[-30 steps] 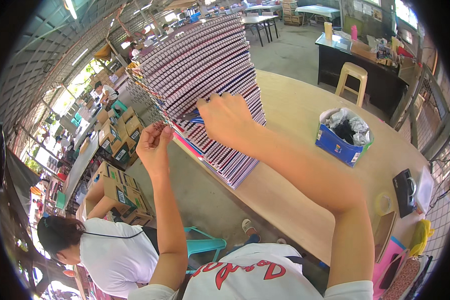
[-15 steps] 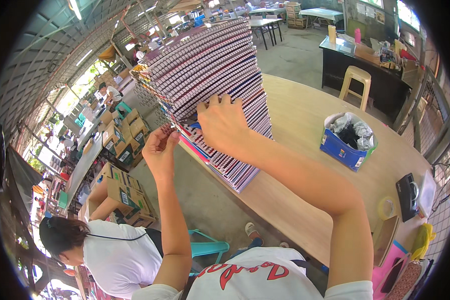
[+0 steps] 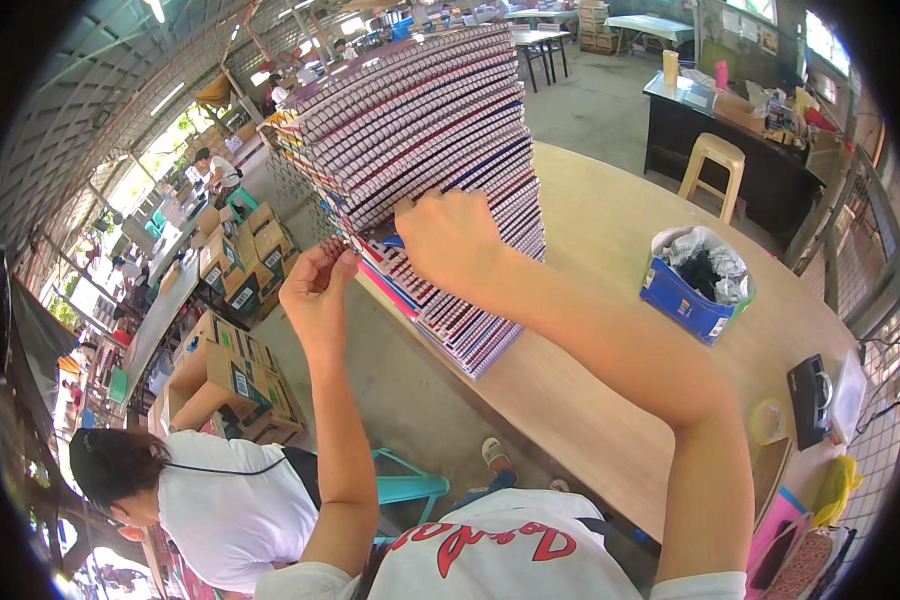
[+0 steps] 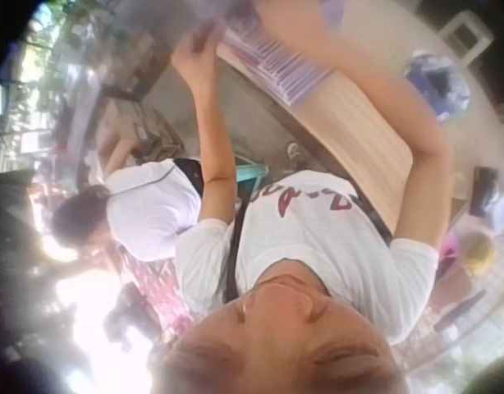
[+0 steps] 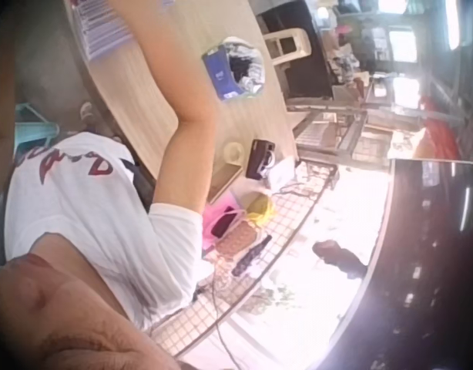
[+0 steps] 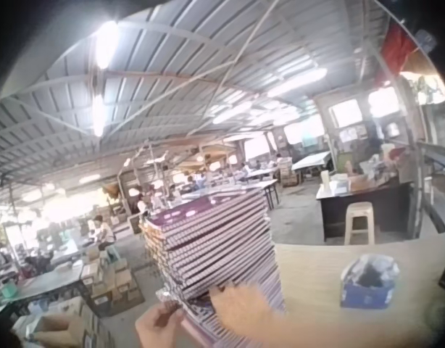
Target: The person trims the excess spiral wire from a stack of notebooks using blue-handled shears and then places the stack aside on the table.
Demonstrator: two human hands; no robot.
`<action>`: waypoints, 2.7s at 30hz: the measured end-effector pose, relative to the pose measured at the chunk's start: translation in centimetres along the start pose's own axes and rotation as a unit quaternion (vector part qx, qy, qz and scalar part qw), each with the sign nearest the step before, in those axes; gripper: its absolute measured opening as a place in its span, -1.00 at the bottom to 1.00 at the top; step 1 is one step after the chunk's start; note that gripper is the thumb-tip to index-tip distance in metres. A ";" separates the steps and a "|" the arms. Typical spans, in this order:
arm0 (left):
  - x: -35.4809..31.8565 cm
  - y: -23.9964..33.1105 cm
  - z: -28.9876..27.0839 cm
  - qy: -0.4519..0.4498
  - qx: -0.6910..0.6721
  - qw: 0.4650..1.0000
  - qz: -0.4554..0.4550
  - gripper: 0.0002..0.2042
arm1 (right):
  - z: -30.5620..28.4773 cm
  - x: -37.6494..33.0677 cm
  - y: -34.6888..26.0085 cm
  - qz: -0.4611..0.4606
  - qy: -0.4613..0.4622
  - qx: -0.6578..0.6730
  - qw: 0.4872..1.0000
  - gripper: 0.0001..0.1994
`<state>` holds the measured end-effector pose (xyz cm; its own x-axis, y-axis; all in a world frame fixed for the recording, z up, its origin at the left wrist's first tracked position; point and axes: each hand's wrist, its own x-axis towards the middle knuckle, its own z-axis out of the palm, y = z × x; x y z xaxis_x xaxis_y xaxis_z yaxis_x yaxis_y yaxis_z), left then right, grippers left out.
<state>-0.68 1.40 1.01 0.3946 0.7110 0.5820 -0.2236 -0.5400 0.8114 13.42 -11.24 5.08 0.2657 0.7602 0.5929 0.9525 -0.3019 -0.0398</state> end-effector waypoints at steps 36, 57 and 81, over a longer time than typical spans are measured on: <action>0.7 2.4 0.2 0.005 0.058 0.998 0.035 -0.49 | 0.0 0.5 0.8 -0.001 0.003 0.035 0.999 -0.75; 1.1 3.3 -0.2 -0.031 0.084 0.994 0.067 -0.45 | -1.3 0.9 0.3 -0.026 0.012 -0.036 0.999 -0.73; 1.5 2.4 -1.1 -0.079 0.030 0.996 0.020 -0.63 | -2.2 -0.5 0.0 0.023 0.045 0.011 0.999 -0.68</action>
<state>-1.59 1.62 3.85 0.5222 0.6118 0.5941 -0.1901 -0.5956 0.7804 12.95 -12.87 6.58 0.2964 0.6902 0.6601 0.9428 -0.3220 -0.0866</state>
